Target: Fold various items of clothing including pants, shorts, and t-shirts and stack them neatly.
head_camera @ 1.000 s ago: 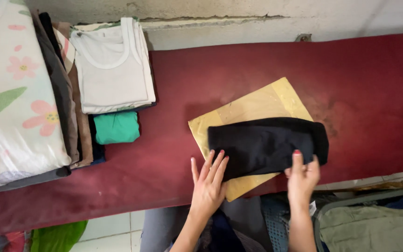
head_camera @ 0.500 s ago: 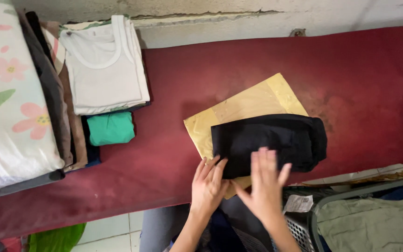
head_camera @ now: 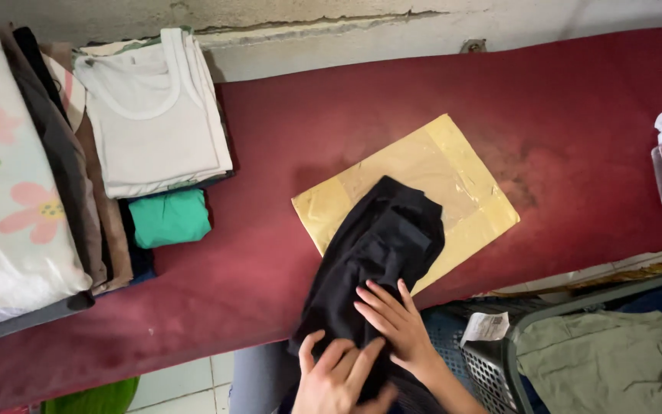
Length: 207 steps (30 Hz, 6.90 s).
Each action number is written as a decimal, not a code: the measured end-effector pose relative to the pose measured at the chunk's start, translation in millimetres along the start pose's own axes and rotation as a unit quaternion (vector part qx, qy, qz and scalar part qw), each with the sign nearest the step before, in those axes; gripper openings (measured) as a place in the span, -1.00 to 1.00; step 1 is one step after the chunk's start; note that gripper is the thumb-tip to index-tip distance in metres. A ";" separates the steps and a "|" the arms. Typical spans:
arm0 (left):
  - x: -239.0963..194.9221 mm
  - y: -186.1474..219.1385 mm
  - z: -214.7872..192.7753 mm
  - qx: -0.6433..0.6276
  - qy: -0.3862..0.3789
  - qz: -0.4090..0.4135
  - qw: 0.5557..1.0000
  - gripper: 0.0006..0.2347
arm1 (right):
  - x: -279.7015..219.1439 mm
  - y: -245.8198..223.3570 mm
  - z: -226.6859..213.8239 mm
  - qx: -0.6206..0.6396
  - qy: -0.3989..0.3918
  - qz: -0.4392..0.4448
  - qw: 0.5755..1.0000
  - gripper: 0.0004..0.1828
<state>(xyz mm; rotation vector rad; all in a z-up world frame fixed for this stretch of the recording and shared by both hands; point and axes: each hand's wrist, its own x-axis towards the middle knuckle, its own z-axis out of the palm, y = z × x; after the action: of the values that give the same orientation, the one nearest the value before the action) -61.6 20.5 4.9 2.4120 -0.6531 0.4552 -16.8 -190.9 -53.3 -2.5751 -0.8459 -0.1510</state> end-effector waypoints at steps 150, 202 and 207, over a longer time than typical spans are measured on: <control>104.2 -89.1 87.6 0.089 0.061 -0.139 0.984 -0.34 | 56.5 42.0 9.2 -0.191 0.110 0.218 0.951 -0.26; 231.4 -241.0 -102.0 0.067 0.287 -0.018 0.955 -0.58 | 47.7 18.2 0.4 -0.117 0.285 0.206 0.929 -0.51; 280.5 -340.7 -137.4 0.187 0.218 -0.095 0.953 -0.50 | 49.6 19.0 -2.3 -0.114 0.293 0.191 0.930 -0.52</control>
<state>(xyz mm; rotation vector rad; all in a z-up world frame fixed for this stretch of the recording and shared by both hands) 332.2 249.2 83.5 2.5570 -0.1461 1.0678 34.5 -178.8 -46.6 -2.6078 -0.1057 -0.8877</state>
